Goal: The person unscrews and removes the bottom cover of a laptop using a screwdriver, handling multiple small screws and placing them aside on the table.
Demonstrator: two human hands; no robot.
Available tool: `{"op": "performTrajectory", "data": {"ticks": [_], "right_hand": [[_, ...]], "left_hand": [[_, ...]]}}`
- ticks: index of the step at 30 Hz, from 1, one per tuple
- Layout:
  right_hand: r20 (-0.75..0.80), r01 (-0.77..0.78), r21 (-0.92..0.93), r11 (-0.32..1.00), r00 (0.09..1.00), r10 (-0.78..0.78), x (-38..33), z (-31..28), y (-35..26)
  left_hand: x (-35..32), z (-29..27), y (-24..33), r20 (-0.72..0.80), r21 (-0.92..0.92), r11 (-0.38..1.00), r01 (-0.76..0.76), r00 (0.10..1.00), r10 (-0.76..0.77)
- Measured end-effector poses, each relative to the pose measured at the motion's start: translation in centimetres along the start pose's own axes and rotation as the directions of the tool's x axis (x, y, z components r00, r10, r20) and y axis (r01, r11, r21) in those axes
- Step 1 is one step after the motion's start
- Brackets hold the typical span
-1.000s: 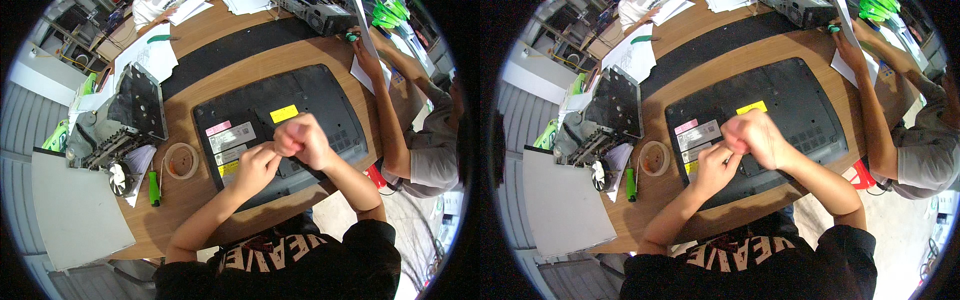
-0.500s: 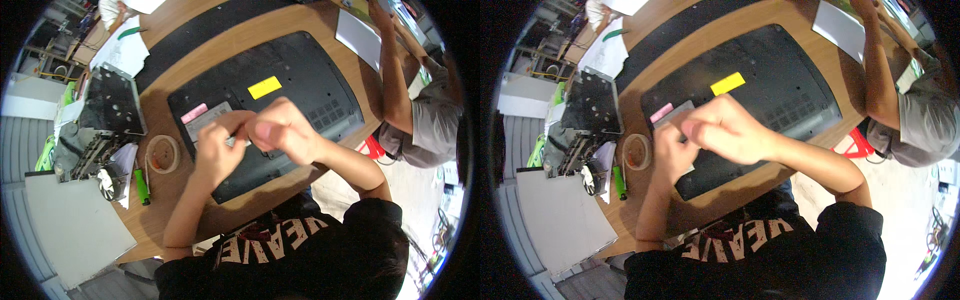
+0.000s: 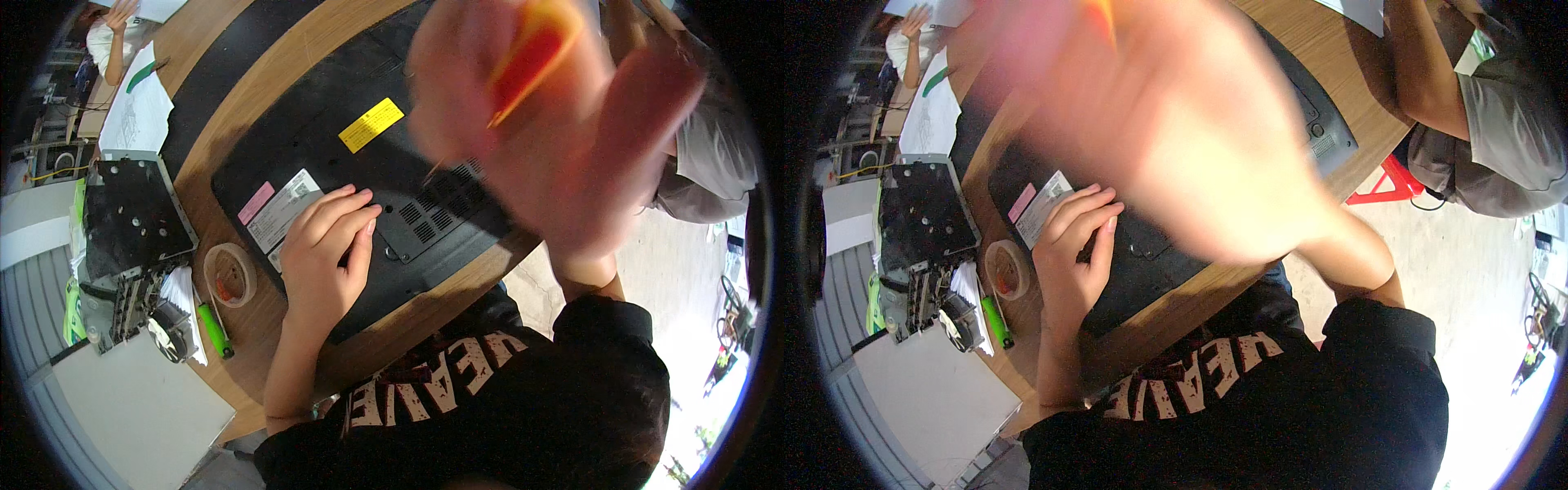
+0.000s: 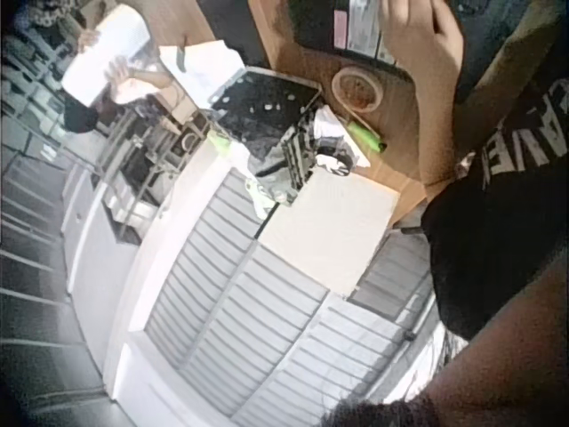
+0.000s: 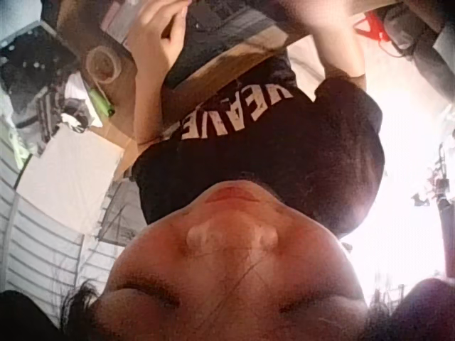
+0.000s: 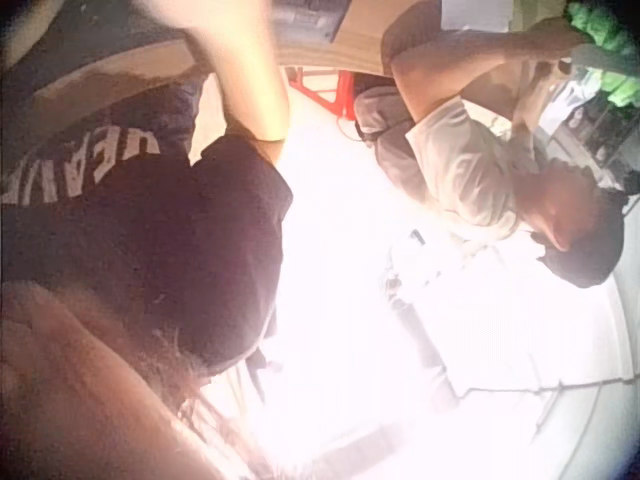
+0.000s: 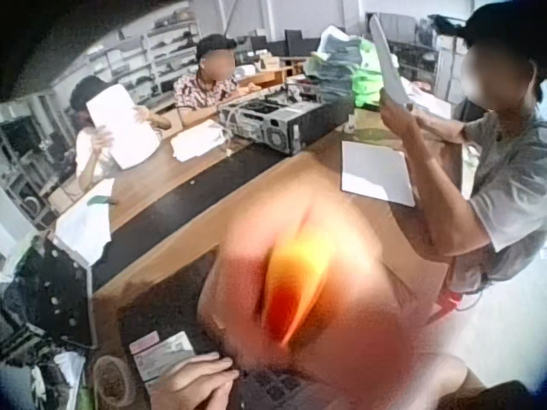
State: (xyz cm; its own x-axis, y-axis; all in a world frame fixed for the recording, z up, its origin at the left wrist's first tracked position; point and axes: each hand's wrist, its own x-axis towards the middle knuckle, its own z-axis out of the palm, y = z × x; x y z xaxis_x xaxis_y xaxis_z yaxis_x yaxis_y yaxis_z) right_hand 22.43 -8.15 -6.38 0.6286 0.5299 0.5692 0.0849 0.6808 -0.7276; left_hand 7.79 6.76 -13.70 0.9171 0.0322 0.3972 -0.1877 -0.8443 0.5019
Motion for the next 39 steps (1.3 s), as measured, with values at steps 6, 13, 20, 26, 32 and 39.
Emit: {"op": "performTrajectory", "data": {"ticks": [6,13,20,26,32,39], "right_hand": [[-0.312,-0.181,0.131,0.975,0.926,0.214,1.4,-3.9,-1.4],[-0.256,-0.151,0.187,0.971,0.947,0.196,0.4,-4.8,0.4],[-0.247,-0.168,0.201,0.965,0.945,0.216,0.4,-4.6,0.3],[-0.269,-0.108,0.245,0.963,0.947,0.175,0.3,-4.2,0.5],[-0.171,-0.141,0.105,0.984,0.973,0.158,0.5,-4.2,0.3],[-0.019,-0.229,0.01,0.973,0.973,0.23,0.1,-3.1,-1.1]], "left_hand": [[0.2,0.2,1.2,0.069,0.036,0.997,0.072,0.995,-0.075],[0.4,0.5,0.8,0.052,0.082,0.997,0.013,0.999,-0.017],[0.5,0.4,1.1,0.058,0.078,0.996,0.053,0.997,-0.058],[0.4,0.5,0.9,0.054,0.077,0.996,0.045,0.997,-0.049],[0.4,0.4,1.1,0.064,0.069,0.995,0.071,0.995,-0.075],[0.3,0.3,1.2,0.08,0.054,0.995,0.089,0.992,-0.094]]}}
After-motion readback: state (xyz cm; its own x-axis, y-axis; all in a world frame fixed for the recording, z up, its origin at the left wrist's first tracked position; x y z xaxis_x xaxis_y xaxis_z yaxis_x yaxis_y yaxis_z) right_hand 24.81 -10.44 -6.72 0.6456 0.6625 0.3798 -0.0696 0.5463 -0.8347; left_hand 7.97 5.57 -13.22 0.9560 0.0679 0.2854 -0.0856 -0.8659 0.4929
